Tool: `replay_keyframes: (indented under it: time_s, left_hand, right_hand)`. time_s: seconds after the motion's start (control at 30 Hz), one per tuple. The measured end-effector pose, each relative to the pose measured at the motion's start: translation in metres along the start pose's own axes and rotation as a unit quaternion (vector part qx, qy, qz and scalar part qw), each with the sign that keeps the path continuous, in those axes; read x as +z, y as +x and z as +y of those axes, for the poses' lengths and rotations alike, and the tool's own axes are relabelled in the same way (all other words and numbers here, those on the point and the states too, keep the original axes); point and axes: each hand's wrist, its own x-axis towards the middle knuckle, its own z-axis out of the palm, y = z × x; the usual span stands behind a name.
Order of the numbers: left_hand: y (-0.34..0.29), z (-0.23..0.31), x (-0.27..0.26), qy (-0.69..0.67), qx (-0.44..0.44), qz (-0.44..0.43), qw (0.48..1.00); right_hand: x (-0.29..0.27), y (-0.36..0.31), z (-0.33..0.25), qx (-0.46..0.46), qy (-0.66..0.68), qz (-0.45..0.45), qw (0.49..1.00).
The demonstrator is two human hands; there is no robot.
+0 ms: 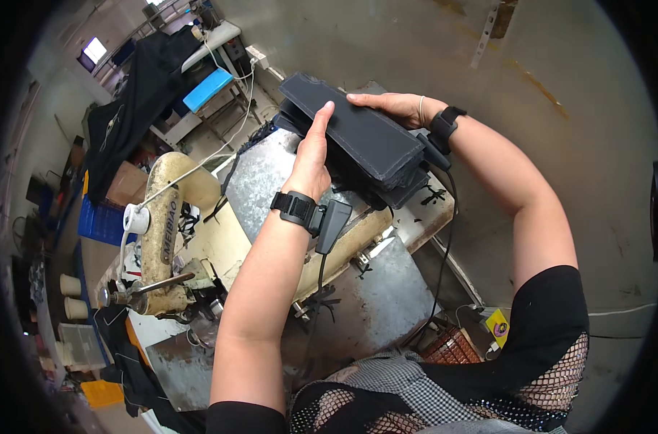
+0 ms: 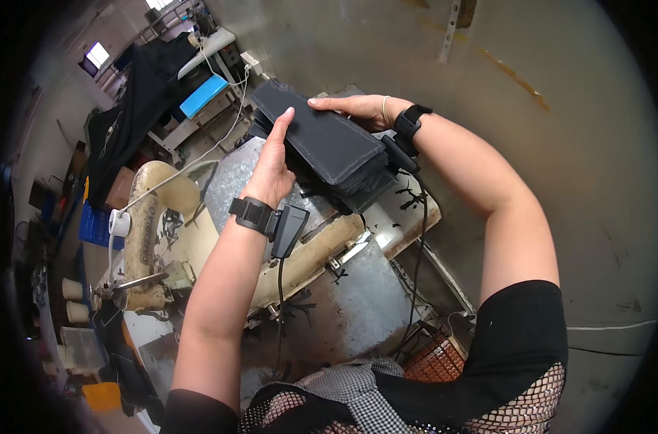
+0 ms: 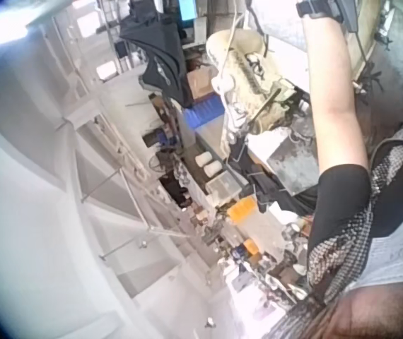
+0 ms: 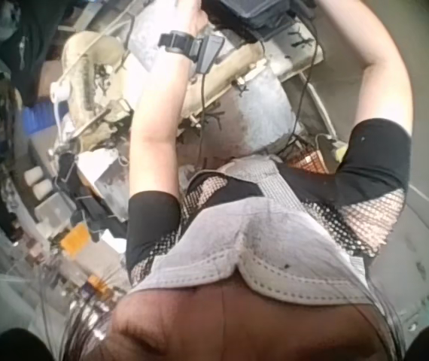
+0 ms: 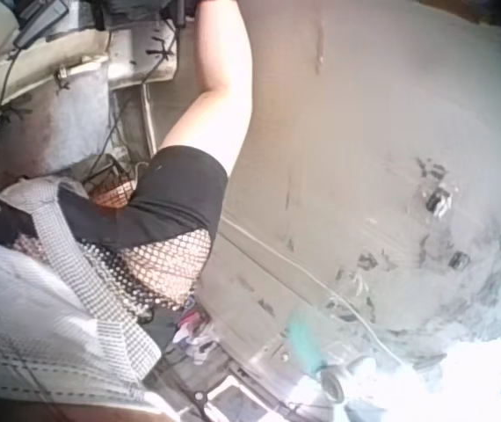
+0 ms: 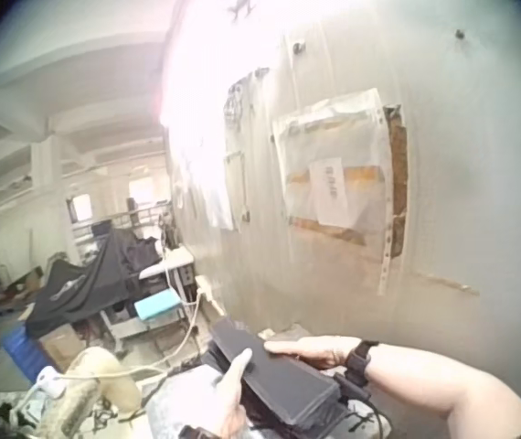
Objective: The person counts a stack of black fabric pieces by hand, flipping through them one by one. They then feed the edges of the fabric pieces through a machine and set the processed stack aside on the workbench.
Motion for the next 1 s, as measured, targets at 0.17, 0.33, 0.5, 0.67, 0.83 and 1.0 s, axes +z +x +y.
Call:
replay_keyframes:
  time_s: [0.17,0.33,0.5,0.67,0.83,1.0]
  left_hand:
    - [0.002,0.001,0.001,-0.004,-0.001,0.031,0.999]
    - [0.0,-0.001,-0.009,-0.048,-0.001,0.005,0.999]
    - [-0.007,0.001,-0.022,-0.093,0.01,0.013,0.996]
    - [-0.024,0.003,-0.024,-0.11,0.029,0.023,0.993]
    - [-0.084,0.008,-0.007,-0.119,0.014,-0.048,0.992]
    - [-0.144,0.008,-0.012,-0.093,0.09,-0.104,0.986]
  right_hand:
    - [0.005,0.018,0.014,-0.002,-0.01,-0.004,1.0]
    - [0.001,0.038,0.024,0.061,-0.088,0.016,0.994]
    - [0.038,0.015,-0.003,0.049,-0.083,-0.017,0.995]
    - [0.066,0.002,-0.002,0.02,-0.013,-0.04,0.999]
    - [0.096,-0.042,0.012,-0.076,0.017,-0.018,0.997]
    - [0.145,-0.091,0.016,-0.192,-0.017,0.02,0.981]
